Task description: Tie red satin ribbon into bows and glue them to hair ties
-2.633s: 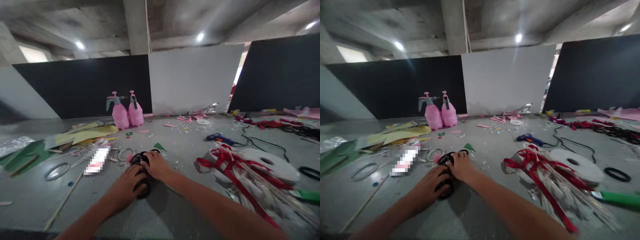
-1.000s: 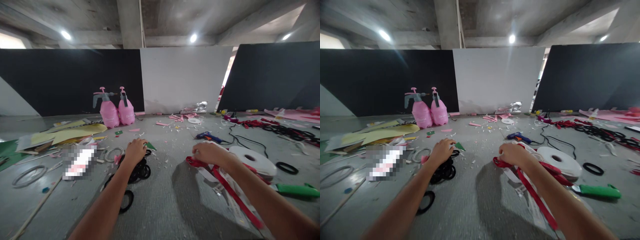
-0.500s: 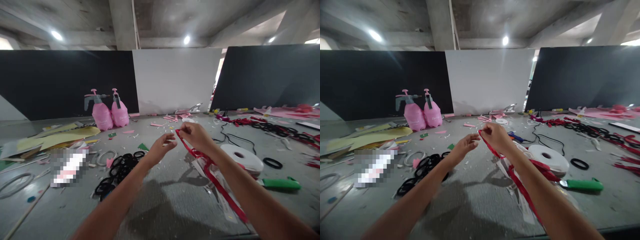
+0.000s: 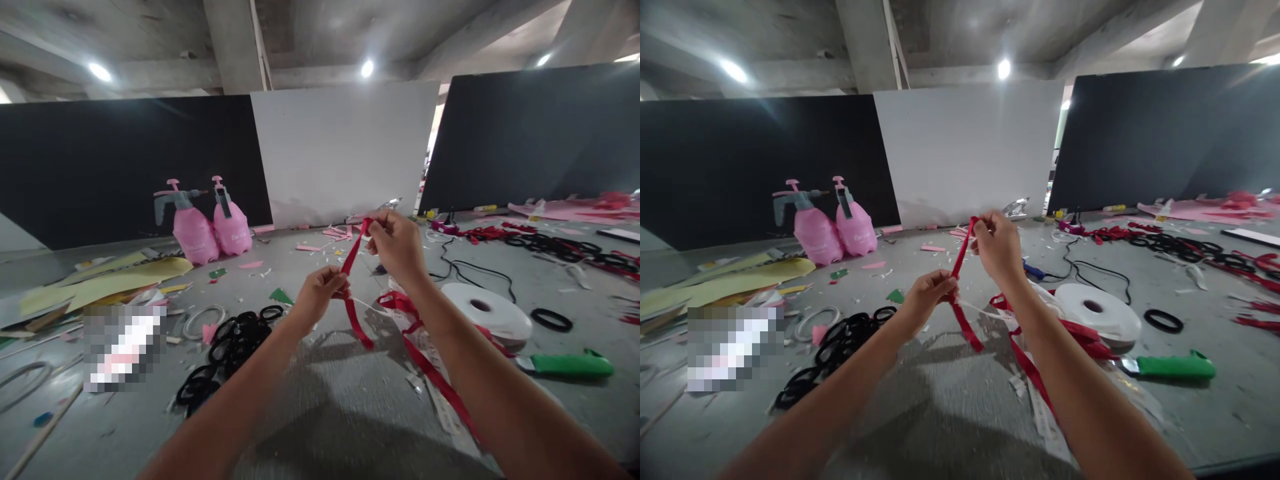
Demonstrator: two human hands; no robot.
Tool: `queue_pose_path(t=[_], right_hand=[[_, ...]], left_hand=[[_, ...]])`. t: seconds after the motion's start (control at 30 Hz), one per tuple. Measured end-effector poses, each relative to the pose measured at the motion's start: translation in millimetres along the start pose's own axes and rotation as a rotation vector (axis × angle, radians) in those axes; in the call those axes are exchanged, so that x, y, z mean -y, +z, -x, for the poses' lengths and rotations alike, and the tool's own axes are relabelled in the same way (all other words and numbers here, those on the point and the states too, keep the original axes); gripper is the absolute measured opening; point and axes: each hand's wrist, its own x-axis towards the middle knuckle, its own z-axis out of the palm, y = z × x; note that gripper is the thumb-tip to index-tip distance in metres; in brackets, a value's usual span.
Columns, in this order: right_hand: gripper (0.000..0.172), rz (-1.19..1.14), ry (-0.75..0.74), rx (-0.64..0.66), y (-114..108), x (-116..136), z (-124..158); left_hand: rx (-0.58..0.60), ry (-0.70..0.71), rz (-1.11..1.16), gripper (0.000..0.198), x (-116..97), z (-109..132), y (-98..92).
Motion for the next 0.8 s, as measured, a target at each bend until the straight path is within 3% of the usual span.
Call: queue_pose_path(t=[0.17,0.27,0.37,0.47,0.57,0.63,0.8], right_hand=[[0.021,-0.402,0.184,0.108,-12,-6,-9],[0.024,-0.529,0.183,0.118,-28,2,-21],[0.025,-0.62,0.138,0.035,-45,16,-34],[0.022,-0.683,0.112,0.046,-53,37,-41],[0.021,-0.698,0.112,0.129,-48,56,-37],[0.019,-0.731,0.089,0.199,-37,66,-32],[0.019,-0.793,0.014,0.289,-13,89,-26]], left_hand=[[0.004,0.034,-0.148,0.026,26,-8,21.2],[0.003,0.048,-0.257,0.023,39,-7,31.5],[0.092,0.031,-0.381,0.023,49,-4,32.8],[0.143,0.094,-0.585,0.046,48,-2,26.2],[0.134,0.159,-0.658,0.091,25,-1,22.4],[0.159,0.212,-0.545,0.1,-3,-2,27.0],[0.325,0.262,-0.098,0.039,-68,1,52.5]])
